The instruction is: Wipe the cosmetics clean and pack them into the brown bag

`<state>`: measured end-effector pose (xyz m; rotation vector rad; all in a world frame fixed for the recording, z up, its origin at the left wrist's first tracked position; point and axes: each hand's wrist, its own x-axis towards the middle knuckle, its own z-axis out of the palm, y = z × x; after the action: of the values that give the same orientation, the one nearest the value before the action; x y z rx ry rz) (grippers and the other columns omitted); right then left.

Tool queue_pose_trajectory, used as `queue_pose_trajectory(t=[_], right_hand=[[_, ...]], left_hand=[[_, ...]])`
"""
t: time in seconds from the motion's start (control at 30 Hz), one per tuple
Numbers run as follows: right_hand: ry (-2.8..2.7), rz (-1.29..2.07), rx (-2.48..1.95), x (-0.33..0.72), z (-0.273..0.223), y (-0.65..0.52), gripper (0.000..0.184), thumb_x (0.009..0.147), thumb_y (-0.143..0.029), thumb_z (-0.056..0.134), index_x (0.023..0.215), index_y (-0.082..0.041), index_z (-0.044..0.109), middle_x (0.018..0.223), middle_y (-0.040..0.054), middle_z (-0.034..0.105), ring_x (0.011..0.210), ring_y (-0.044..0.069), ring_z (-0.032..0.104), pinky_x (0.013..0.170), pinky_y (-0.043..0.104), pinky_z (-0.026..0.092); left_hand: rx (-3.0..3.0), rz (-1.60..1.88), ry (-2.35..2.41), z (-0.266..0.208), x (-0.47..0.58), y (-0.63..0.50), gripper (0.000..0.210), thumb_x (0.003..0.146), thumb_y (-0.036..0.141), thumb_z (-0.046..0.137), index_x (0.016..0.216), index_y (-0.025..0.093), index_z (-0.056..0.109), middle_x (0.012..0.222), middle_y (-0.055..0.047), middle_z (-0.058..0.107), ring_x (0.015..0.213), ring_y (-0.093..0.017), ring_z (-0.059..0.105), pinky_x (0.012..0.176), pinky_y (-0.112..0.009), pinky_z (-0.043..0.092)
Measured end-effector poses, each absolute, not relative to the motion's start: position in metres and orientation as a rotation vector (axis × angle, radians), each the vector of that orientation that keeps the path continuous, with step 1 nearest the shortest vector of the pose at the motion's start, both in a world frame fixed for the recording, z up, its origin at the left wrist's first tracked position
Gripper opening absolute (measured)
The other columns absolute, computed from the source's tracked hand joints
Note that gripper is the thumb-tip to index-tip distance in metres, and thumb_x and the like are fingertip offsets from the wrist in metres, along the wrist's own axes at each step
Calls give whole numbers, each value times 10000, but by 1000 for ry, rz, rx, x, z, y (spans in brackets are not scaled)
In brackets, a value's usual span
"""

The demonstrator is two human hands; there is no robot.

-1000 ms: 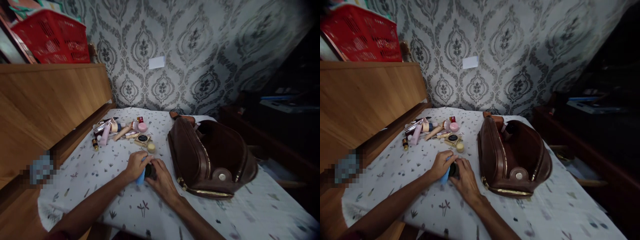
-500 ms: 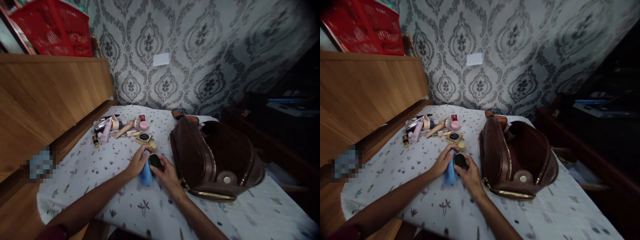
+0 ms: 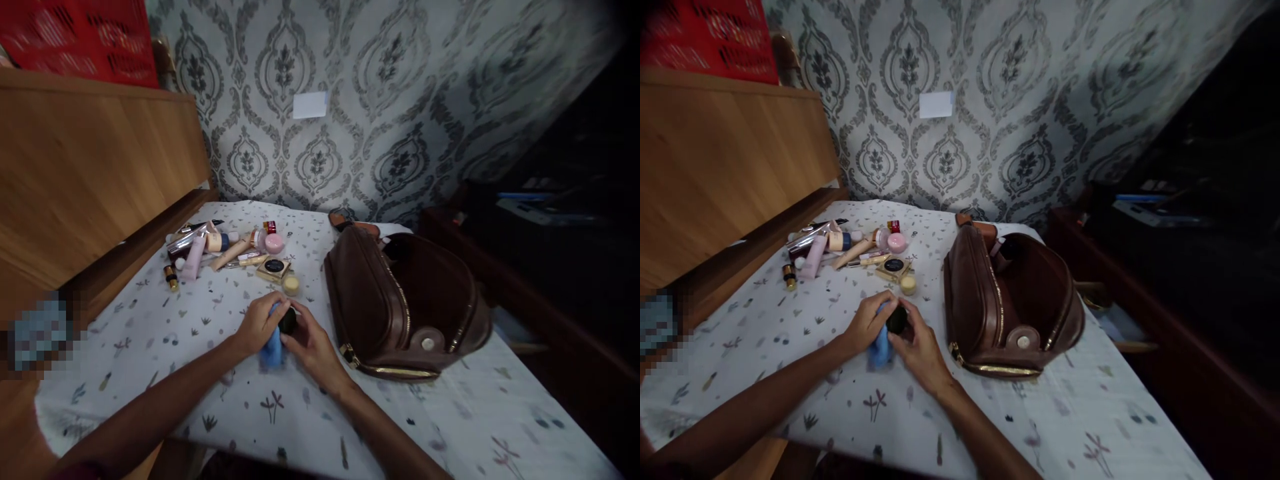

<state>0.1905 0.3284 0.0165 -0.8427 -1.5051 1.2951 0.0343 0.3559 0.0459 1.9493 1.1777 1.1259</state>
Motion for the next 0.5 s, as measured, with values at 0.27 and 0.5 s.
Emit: queue_pose_trajectory(t=[0.27,0.5], right_hand=[[-1714,964,-1019,195,21,324,529,757,-254,782,1266,-233,638,1125,79,648,1017,224,632,891,367,541],[-1416,1315,-931,192,25,324,447,736,-356,793,1136,-215,650,1087,53,686,1000,201,658,888,350,544]], left_hand=[[1840,1133,1231,41,30,359,399,944,486,446,663,203,458,575,58,421,563,-112,421,575,-249,338],[1692,1170,1268,42,27,365,499,942,601,406,712,182,550,618,14,545,590,-138,510,590,-257,414]])
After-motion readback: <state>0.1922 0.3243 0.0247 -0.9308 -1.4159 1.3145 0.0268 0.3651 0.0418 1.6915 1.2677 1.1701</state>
